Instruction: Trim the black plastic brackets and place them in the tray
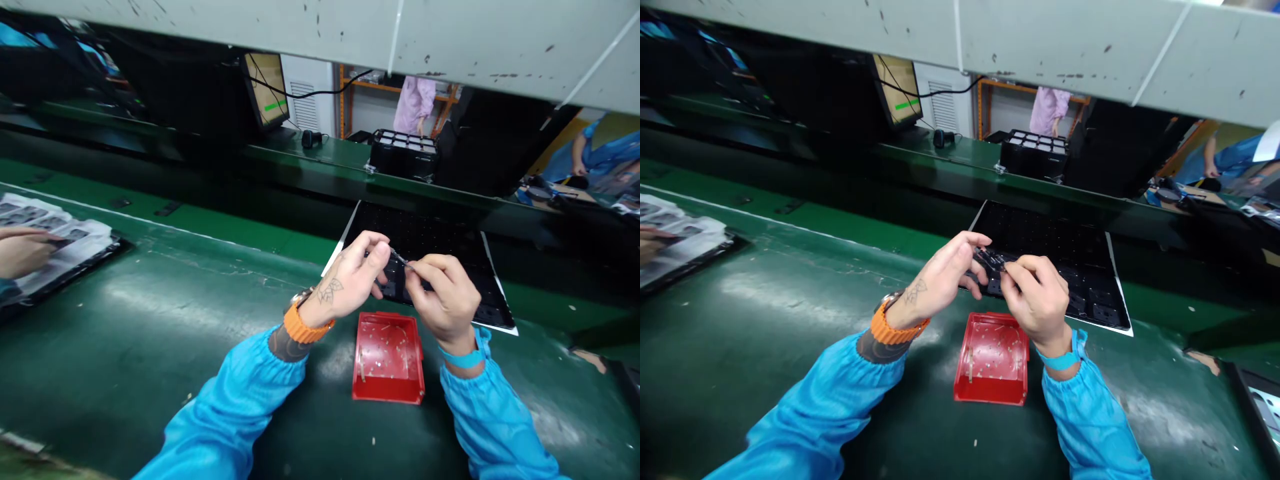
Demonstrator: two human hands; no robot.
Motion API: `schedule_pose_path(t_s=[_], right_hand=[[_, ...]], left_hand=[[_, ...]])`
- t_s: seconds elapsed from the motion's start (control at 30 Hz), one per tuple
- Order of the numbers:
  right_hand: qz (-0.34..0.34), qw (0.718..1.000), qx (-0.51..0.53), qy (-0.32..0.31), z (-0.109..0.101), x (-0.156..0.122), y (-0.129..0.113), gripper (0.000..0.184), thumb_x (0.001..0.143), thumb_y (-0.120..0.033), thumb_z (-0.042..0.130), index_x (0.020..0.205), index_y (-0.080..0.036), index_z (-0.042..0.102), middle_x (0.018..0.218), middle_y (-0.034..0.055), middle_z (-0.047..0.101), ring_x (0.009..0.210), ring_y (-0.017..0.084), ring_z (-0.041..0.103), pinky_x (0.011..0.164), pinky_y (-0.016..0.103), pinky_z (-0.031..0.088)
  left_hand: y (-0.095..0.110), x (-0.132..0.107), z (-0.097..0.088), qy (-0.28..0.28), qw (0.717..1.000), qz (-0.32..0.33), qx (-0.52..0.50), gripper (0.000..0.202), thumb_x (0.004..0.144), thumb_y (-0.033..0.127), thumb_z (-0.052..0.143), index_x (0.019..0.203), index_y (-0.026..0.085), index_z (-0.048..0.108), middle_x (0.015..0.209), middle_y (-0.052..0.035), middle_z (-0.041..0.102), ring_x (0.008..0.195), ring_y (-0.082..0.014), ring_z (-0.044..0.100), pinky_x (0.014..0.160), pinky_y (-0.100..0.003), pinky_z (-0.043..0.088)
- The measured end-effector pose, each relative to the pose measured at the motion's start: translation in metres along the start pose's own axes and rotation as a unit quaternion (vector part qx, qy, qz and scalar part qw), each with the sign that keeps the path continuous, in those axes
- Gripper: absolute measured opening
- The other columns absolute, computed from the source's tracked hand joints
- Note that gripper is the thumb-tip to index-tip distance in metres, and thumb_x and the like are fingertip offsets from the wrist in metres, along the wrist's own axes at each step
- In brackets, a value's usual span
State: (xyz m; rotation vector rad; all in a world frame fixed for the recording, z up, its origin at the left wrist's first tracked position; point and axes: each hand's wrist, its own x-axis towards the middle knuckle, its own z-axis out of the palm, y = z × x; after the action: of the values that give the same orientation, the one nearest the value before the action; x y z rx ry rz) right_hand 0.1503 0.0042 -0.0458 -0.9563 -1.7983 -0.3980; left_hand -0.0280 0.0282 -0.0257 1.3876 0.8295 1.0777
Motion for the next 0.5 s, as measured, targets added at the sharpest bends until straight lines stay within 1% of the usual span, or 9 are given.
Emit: schedule_pose_path(t_s=[0.07, 0.17, 0.23, 0.27, 0.3, 0.33, 0.37, 0.43, 0.5], right_hand=[[0.001, 1.000, 0.005, -0.008, 0.001, -0.001, -0.001, 0.019, 0.095, -0.011, 0.064, 0.091, -0.024, 0.077, 0.083, 0.0057, 0.070, 0.074, 0.020, 0.066, 0.066, 0.033, 0.057], [0.014, 0.999, 0.041, -0.020, 0.002, -0.001, 0.002, 0.018, 0.094, -0.013, 0.064, 0.096, -0.024, 0.077, 0.092, 0.0072, 0.070, 0.083, 0.022, 0.068, 0.072, 0.039, 0.060], [0.060, 0.993, 0.095, -0.033, 0.001, 0.000, 0.005, 0.018, 0.093, -0.019, 0.069, 0.109, -0.024, 0.075, 0.110, 0.0104, 0.069, 0.100, 0.026, 0.069, 0.082, 0.043, 0.063], [0.099, 0.984, 0.141, -0.039, -0.001, 0.001, 0.006, 0.025, 0.092, -0.022, 0.070, 0.117, -0.024, 0.072, 0.120, 0.0119, 0.066, 0.106, 0.027, 0.068, 0.085, 0.045, 0.064], [0.147, 0.968, 0.198, -0.045, -0.003, 0.002, 0.007, 0.032, 0.092, -0.024, 0.071, 0.124, -0.024, 0.069, 0.126, 0.0126, 0.065, 0.108, 0.027, 0.068, 0.086, 0.044, 0.065], [0.199, 0.944, 0.259, -0.050, -0.005, 0.003, 0.007, 0.036, 0.092, -0.026, 0.071, 0.128, -0.024, 0.065, 0.126, 0.0123, 0.065, 0.104, 0.025, 0.070, 0.083, 0.042, 0.066], [0.250, 0.914, 0.314, -0.055, -0.008, 0.005, 0.007, 0.035, 0.093, -0.027, 0.070, 0.128, -0.024, 0.064, 0.120, 0.0108, 0.068, 0.095, 0.022, 0.071, 0.077, 0.038, 0.066], [0.331, 0.859, 0.385, -0.068, -0.013, 0.008, 0.004, 0.023, 0.095, -0.030, 0.069, 0.116, -0.022, 0.066, 0.098, 0.0058, 0.072, 0.073, 0.016, 0.069, 0.063, 0.031, 0.064], [0.377, 0.827, 0.408, -0.088, -0.016, 0.011, 0.000, 0.019, 0.092, -0.036, 0.073, 0.101, -0.020, 0.068, 0.081, 0.0028, 0.072, 0.059, 0.014, 0.065, 0.053, 0.026, 0.059]], left_hand=[[0.002, -0.001, 0.002, -0.028, 0.998, -0.023, -0.051, 0.059, 0.090, 0.071, 0.063, 0.110, 0.016, 0.061, 0.077, 0.0004, 0.061, 0.059, -0.0123, 0.064, 0.049, -0.022, 0.055], [0.006, -0.001, 0.004, -0.037, 0.992, -0.037, -0.114, 0.039, 0.089, 0.045, 0.070, 0.109, 0.013, 0.065, 0.071, 0.0020, 0.060, 0.055, -0.0099, 0.060, 0.047, -0.019, 0.050], [0.008, -0.001, 0.003, -0.018, 0.993, -0.014, -0.119, 0.040, 0.083, 0.030, 0.071, 0.118, 0.013, 0.063, 0.074, 0.0031, 0.061, 0.053, -0.0088, 0.059, 0.045, -0.018, 0.047], [0.009, -0.001, 0.002, -0.007, 0.994, -0.001, -0.110, 0.046, 0.081, 0.025, 0.071, 0.124, 0.014, 0.061, 0.075, 0.0037, 0.061, 0.052, -0.0083, 0.058, 0.043, -0.017, 0.046], [0.010, -0.001, 0.002, -0.001, 0.995, 0.010, -0.096, 0.051, 0.080, 0.023, 0.071, 0.129, 0.014, 0.059, 0.076, 0.0045, 0.061, 0.051, -0.0078, 0.057, 0.042, -0.017, 0.045], [0.011, -0.001, 0.001, 0.004, 0.997, 0.016, -0.080, 0.055, 0.080, 0.021, 0.070, 0.133, 0.015, 0.057, 0.077, 0.0050, 0.061, 0.050, -0.0071, 0.056, 0.042, -0.017, 0.044], [0.012, -0.002, 0.001, 0.007, 0.998, 0.020, -0.065, 0.056, 0.081, 0.021, 0.070, 0.135, 0.015, 0.056, 0.077, 0.0053, 0.061, 0.049, -0.0064, 0.055, 0.041, -0.016, 0.043], [0.013, -0.004, 0.001, 0.009, 0.999, 0.037, -0.035, 0.054, 0.082, 0.021, 0.068, 0.134, 0.014, 0.057, 0.078, 0.0047, 0.061, 0.048, -0.0056, 0.053, 0.041, -0.016, 0.042], [0.013, -0.007, 0.003, 0.011, 0.998, 0.070, 0.000, 0.049, 0.083, 0.020, 0.066, 0.131, 0.013, 0.060, 0.080, 0.0029, 0.063, 0.052, -0.0061, 0.053, 0.044, -0.017, 0.044]])
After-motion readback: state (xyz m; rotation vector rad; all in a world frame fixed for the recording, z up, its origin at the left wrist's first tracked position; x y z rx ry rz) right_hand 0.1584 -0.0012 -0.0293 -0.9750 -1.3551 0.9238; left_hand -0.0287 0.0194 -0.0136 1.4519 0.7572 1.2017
